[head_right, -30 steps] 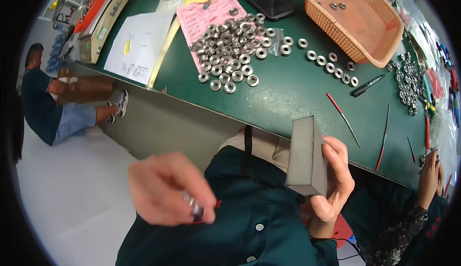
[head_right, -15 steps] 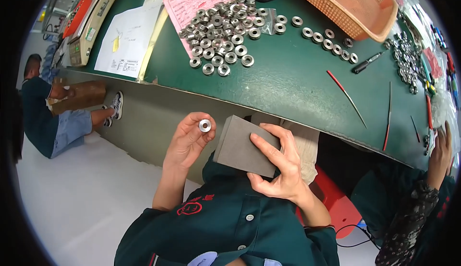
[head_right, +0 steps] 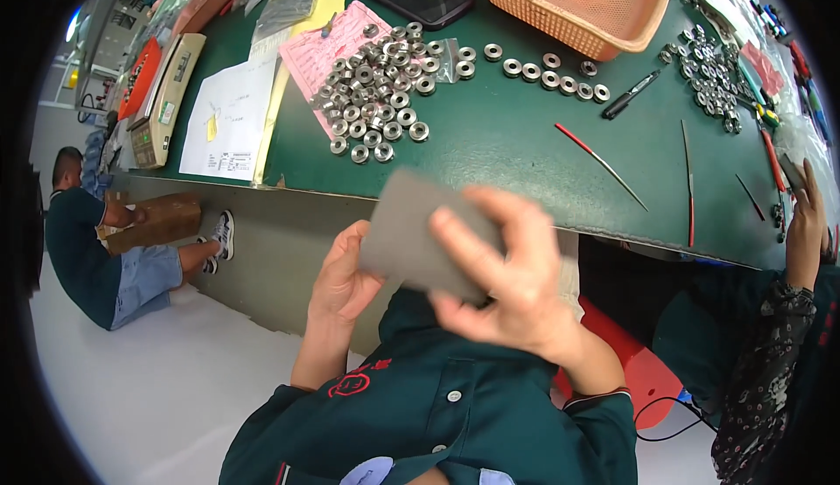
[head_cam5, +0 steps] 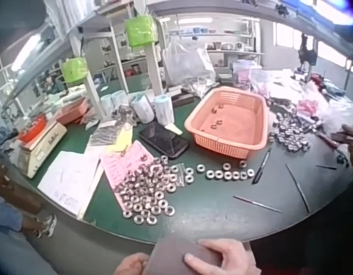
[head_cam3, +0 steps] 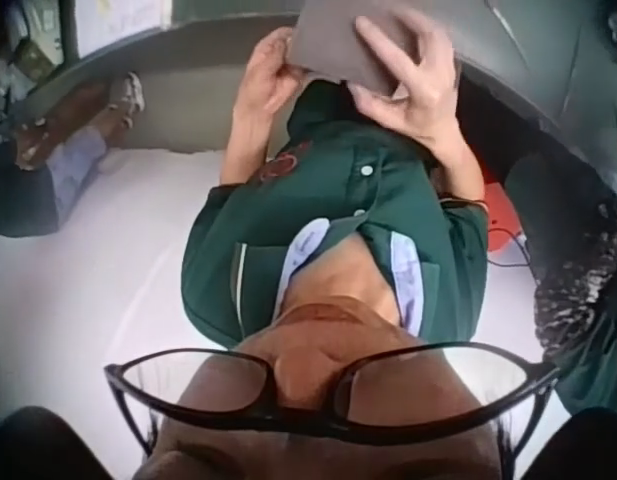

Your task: Inspecting and deburring small metal rings or bearings using a scribe tool and an abrasive block.

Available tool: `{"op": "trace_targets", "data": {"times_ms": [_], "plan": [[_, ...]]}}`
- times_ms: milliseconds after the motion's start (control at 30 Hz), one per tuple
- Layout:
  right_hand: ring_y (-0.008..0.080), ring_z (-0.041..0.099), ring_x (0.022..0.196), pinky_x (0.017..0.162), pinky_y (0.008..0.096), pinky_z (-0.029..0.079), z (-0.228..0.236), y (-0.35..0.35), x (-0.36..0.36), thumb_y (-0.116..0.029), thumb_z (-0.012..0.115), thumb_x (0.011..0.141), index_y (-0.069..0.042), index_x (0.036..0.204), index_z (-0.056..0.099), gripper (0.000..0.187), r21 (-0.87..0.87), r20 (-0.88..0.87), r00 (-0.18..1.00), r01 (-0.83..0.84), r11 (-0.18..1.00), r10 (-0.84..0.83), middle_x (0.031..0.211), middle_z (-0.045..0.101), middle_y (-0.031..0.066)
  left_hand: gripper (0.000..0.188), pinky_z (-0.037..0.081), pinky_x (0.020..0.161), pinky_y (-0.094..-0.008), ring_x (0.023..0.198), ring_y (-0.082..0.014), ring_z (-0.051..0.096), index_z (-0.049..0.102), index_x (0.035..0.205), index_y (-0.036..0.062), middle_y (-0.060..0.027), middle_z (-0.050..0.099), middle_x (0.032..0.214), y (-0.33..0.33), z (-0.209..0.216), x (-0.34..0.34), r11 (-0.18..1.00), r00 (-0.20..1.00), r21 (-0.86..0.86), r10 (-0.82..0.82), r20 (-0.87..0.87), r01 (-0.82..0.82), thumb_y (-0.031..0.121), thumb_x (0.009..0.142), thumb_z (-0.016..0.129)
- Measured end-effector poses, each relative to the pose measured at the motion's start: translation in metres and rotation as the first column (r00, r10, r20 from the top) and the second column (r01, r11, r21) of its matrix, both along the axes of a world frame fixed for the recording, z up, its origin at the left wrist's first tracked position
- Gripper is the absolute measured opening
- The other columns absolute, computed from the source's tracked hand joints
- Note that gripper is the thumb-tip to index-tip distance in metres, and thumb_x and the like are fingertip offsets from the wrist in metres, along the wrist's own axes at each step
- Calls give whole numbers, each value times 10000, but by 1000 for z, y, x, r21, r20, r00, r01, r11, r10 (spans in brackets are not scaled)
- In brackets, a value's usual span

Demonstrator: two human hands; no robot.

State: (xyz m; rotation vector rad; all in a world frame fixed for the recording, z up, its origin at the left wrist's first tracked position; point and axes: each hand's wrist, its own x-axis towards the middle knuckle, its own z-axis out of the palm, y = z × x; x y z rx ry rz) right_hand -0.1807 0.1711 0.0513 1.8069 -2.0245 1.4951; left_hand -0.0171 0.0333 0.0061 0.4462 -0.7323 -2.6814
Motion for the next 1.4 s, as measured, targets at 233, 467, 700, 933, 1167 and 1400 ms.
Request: {"op": "trace_targets", "data": {"times_ms": [233,467,700,933,1167,1400], "plan": [[315,534,863,750,376,440,7,-9,-5,-167,720,507,-56,1083,606,597,-29,39,999,-33,999,34,1040,532,204,296,470,764,-288,838,-150,577,561,1019,6,-69,606,892,2,16,-15,992,991,-34,122,51,-120,256,862,581],[336,516,899,786,393,436,3,-12,-31,-135,703,520,-47,1105,587,602,-49,40,985,170,984,-168,1063,497,205,307,442,720,-270,809,-141,550,554,1039,-12,-78,597,898,-5,21,-32,997,997,-39,66,-51,-68,249,878,558],[313,511,940,801,369,437,11,2,-59,-100,677,522,-16,1118,581,610,-110,-2,929,369,923,-371,1082,481,205,315,426,717,-256,727,-136,498,549,1041,-18,-85,548,840,-8,26,-48,996,988,-65,-74,-133,66,241,865,583],[301,478,1032,883,386,397,0,39,-63,-70,614,525,37,1148,538,637,-122,218,894,423,898,-392,1129,463,210,212,419,449,-243,541,-208,536,583,730,-3,-214,559,828,11,101,-87,827,657,-514,-519,-547,226,169,853,585],[320,482,1033,859,382,415,-11,50,-65,-69,670,544,7,1142,557,613,-20,185,836,529,848,-517,1165,438,210,270,486,775,-256,848,-155,599,511,1114,-9,-139,593,1035,2,38,-122,969,984,-174,-176,19,177,9,848,551],[334,495,991,843,395,398,-7,56,-69,-106,702,519,-35,1116,588,611,4,84,830,554,833,-552,1135,477,222,258,488,791,-257,878,-165,599,520,1109,4,-141,594,1038,10,31,-139,970,982,-160,-169,85,181,5,853,544]]}}
